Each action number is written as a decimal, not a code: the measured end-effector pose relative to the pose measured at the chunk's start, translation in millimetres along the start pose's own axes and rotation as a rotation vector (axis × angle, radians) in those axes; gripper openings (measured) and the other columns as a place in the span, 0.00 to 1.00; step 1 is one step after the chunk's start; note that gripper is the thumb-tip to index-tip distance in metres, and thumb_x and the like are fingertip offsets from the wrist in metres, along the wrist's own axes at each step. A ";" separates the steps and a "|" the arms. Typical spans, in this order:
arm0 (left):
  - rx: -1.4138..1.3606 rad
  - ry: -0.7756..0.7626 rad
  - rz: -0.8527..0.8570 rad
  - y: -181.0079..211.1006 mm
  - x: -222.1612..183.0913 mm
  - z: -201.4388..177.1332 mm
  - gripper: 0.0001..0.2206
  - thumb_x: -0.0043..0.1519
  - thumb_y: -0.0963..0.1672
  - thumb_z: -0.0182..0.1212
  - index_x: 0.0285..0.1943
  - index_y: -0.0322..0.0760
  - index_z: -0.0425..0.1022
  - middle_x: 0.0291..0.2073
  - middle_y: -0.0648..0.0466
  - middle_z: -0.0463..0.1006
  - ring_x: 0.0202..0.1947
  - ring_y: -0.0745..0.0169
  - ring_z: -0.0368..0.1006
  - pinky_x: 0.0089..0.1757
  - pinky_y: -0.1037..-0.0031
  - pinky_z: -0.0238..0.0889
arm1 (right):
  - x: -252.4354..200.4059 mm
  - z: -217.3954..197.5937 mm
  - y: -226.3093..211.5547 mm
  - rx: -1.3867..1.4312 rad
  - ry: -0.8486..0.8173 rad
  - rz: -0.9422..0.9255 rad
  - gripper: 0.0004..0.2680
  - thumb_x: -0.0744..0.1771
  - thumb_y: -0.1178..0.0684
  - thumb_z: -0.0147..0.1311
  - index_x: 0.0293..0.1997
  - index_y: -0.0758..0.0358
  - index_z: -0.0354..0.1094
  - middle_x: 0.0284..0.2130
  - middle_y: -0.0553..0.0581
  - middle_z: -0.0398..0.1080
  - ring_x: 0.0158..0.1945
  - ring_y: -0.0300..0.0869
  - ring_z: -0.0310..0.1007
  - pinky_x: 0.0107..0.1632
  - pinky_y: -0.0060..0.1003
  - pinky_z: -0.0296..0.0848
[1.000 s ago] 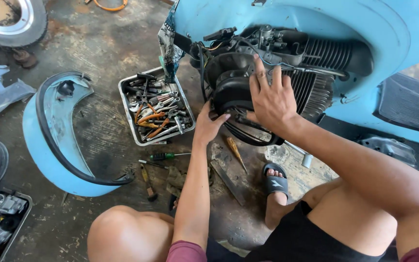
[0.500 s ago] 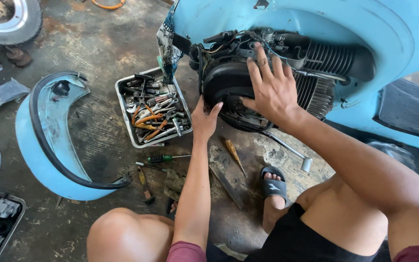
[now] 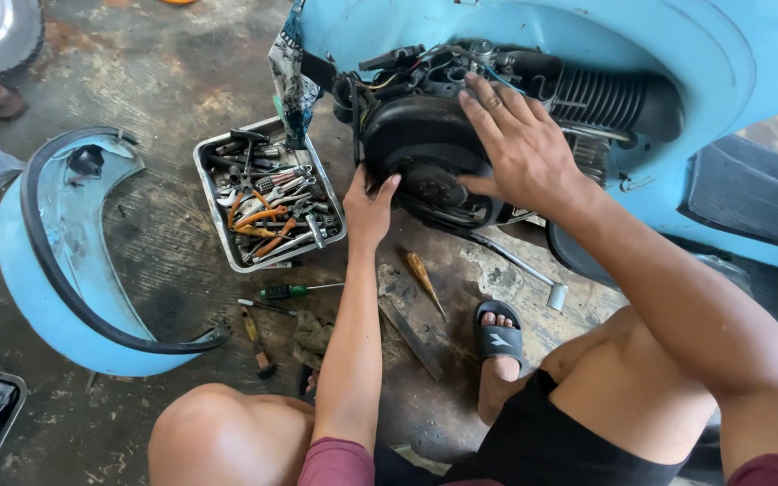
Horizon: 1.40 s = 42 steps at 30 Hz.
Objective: The person sits on the floor beside a blue scooter and scrubs a black plastic engine fan cover with a brush, working over its slotted surface. They then align the cover against the engine cooling fan housing and press it into place.
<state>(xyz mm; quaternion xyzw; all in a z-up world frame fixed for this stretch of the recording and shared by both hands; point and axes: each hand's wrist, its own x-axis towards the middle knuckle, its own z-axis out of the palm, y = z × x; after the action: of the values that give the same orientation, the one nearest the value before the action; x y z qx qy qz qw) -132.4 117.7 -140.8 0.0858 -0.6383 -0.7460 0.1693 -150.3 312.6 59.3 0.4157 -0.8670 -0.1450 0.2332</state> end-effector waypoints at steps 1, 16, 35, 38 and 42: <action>0.001 -0.006 -0.002 -4.3 0.2 0.3 0.25 0.59 0.44 0.66 0.64 0.26 0.69 0.51 0.42 0.82 0.49 0.55 0.79 0.48 0.72 0.69 | -0.7 0.5 -0.7 0.000 -0.003 0.005 0.38 0.62 0.32 0.65 0.73 0.73 0.55 0.72 0.69 0.57 0.69 0.57 0.61 0.64 0.48 0.66; 0.063 -0.008 0.014 -15.6 6.5 3.9 0.28 0.62 0.48 0.63 0.69 0.31 0.66 0.55 0.41 0.79 0.53 0.50 0.78 0.50 0.69 0.68 | 2.5 9.4 -4.6 -0.054 0.032 -0.006 0.36 0.61 0.35 0.65 0.71 0.72 0.56 0.69 0.65 0.61 0.67 0.53 0.63 0.63 0.44 0.61; -0.011 -0.034 -0.066 -42.1 24.0 7.1 0.32 0.63 0.49 0.71 0.75 0.40 0.64 0.60 0.41 0.76 0.57 0.44 0.75 0.55 0.53 0.71 | -2.5 25.7 -11.6 -0.079 0.143 0.030 0.41 0.53 0.40 0.71 0.71 0.70 0.59 0.66 0.68 0.64 0.66 0.54 0.64 0.65 0.48 0.61; -0.008 -0.021 -0.047 -40.7 24.8 7.8 0.31 0.62 0.49 0.71 0.75 0.43 0.65 0.59 0.43 0.78 0.56 0.46 0.76 0.54 0.55 0.72 | -4.0 26.9 -11.1 -0.085 0.130 0.029 0.40 0.54 0.41 0.71 0.71 0.70 0.58 0.67 0.69 0.63 0.66 0.55 0.64 0.65 0.48 0.61; -0.005 -0.016 -0.010 -44.4 23.4 6.8 0.32 0.62 0.47 0.71 0.75 0.39 0.63 0.59 0.37 0.76 0.58 0.40 0.72 0.56 0.52 0.69 | -5.9 29.7 -12.1 -0.070 0.123 0.031 0.40 0.54 0.42 0.70 0.72 0.71 0.57 0.67 0.71 0.61 0.67 0.57 0.63 0.66 0.48 0.61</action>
<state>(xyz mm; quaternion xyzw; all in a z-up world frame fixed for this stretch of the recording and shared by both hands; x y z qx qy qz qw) -162.8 121.2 -181.2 0.0827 -0.6372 -0.7492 0.1608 -154.8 311.5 26.9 0.4022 -0.8517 -0.1458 0.3027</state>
